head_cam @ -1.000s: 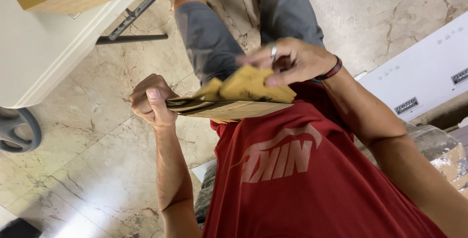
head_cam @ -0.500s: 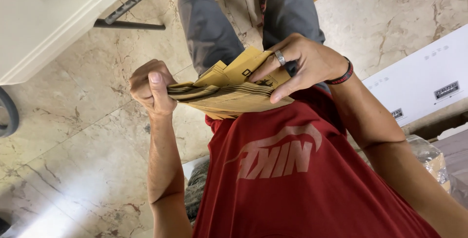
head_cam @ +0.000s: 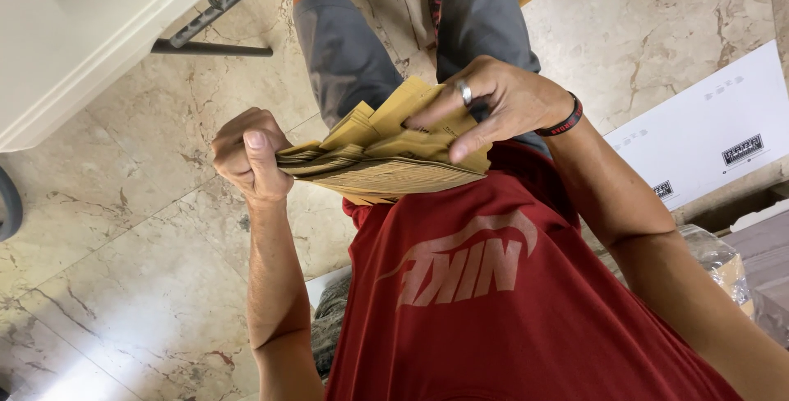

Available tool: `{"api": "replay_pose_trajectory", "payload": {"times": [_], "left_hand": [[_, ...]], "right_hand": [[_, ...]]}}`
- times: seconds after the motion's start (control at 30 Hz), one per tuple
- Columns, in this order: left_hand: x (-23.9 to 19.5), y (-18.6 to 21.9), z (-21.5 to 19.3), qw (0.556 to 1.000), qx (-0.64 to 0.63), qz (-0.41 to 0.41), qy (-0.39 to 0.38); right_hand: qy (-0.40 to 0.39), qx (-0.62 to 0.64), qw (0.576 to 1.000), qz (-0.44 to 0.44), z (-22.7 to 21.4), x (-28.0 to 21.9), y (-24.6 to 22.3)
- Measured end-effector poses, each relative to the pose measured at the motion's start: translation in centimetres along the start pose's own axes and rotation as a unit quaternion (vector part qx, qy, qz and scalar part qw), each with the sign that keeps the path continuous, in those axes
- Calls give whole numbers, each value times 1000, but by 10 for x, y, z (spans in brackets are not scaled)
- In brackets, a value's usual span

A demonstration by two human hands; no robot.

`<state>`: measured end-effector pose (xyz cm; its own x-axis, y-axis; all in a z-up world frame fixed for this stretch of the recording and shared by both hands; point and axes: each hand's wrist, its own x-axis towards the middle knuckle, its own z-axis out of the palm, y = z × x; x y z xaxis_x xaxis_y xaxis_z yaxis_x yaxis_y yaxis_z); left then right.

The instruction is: The person is organizing, counting, and stacking flat-folded cardboard packaging boxes.

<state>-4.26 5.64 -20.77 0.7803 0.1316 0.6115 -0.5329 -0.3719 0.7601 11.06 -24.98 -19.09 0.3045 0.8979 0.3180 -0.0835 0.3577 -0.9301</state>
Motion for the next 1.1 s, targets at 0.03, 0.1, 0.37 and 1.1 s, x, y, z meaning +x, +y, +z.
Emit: {"api": "replay_pose_trajectory", "payload": {"times": [0.03,0.1,0.37,1.1], "left_hand": [[0,-1,0,1000,0,-1,0],[-1,-3,0,1000,-3,2,3],[-9,-15,-1,1000,-16,7,12],[-5,-12,0,1000,-21,15,7]], "right_hand": [[0,1,1000,0,4,-3,0],[46,-38,998,-10,12,-7,2],[19,-100,994,-35,16,13,-24],[23,-110,992,-52,17,-10,10]]}}
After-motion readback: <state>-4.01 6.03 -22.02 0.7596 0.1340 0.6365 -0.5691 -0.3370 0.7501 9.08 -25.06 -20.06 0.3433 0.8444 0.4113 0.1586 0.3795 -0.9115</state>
